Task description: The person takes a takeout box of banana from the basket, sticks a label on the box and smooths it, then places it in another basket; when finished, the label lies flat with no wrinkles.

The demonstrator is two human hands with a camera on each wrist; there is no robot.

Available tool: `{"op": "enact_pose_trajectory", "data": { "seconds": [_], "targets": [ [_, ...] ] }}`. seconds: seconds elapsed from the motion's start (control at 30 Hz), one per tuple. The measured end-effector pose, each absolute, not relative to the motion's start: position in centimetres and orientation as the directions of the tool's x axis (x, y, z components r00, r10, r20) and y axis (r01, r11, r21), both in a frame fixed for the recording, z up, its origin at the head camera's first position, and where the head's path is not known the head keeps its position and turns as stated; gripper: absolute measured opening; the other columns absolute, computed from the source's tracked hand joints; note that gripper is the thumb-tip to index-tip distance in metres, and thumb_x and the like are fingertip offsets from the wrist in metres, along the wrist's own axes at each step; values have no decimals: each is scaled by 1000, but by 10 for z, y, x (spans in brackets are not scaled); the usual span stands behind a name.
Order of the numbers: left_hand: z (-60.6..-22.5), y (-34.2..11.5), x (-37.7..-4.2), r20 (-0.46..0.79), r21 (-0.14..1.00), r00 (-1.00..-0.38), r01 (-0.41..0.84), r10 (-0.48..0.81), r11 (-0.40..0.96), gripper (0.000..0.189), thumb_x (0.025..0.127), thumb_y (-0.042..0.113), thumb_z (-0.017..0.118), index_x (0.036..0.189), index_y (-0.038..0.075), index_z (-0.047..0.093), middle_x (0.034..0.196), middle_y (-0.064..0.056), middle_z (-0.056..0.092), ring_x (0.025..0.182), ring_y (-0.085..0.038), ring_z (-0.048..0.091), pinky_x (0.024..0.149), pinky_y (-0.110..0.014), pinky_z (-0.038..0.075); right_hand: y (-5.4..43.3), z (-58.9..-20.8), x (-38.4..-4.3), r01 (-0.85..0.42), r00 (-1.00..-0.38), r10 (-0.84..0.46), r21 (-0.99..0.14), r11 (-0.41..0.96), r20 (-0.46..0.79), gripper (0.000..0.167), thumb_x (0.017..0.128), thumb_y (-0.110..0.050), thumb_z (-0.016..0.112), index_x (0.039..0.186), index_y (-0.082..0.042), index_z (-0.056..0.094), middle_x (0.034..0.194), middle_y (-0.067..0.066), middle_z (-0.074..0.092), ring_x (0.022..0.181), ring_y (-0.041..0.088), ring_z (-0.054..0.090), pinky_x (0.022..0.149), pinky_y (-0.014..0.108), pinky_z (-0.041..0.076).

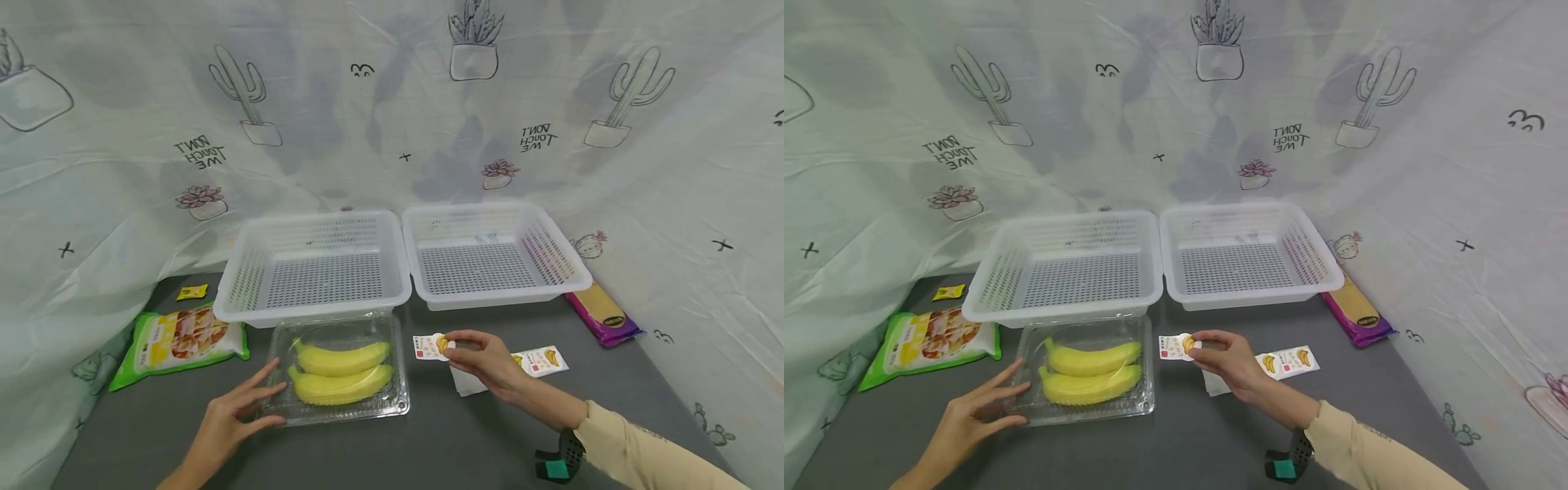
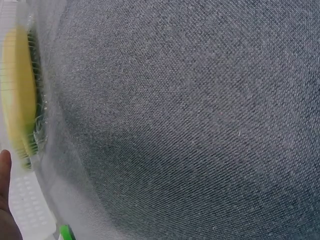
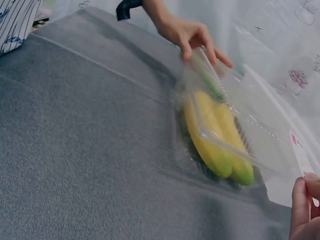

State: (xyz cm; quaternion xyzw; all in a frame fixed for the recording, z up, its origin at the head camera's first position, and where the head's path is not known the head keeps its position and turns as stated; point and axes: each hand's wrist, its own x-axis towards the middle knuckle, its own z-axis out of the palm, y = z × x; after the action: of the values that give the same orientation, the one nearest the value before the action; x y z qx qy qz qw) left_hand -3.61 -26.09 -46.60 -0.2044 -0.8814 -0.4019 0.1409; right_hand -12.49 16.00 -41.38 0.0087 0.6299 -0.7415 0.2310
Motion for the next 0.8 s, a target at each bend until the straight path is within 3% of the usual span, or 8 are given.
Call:
{"op": "enact_pose_trajectory", "data": {
  "seconds": [0.23,0.43,0.8],
  "targets": [
    [-466,-256,-37,488,647,-843,525,228,553,62,58,-4,85,117,10,70,139,-20,49,115,7,51,75,-11,50,142,-413,-126,328,-900,-331,-940,-89,-283,38,87,1,68,121,11,57,109,13,61,89,15,67,86,33,53],
    [-458,-250,-34,483,661,-851,509,207,551,63,55,-10,84,114,8,71,135,-26,50,108,5,56,71,-14,52,126,-410,-126,310,-904,-332,-948,-73,-270,39,85,3,69,120,15,55,112,19,58,88,15,66,83,31,54],
    [-469,-257,-35,451,694,-867,490,213,527,58,61,-1,84,117,7,70,140,-23,47,116,4,51,77,-15,52,95,-407,-127,280,-893,-381,-959,-52,-240,37,84,4,69,117,15,58,110,20,58,88,16,66,87,38,53]
  ]
}}
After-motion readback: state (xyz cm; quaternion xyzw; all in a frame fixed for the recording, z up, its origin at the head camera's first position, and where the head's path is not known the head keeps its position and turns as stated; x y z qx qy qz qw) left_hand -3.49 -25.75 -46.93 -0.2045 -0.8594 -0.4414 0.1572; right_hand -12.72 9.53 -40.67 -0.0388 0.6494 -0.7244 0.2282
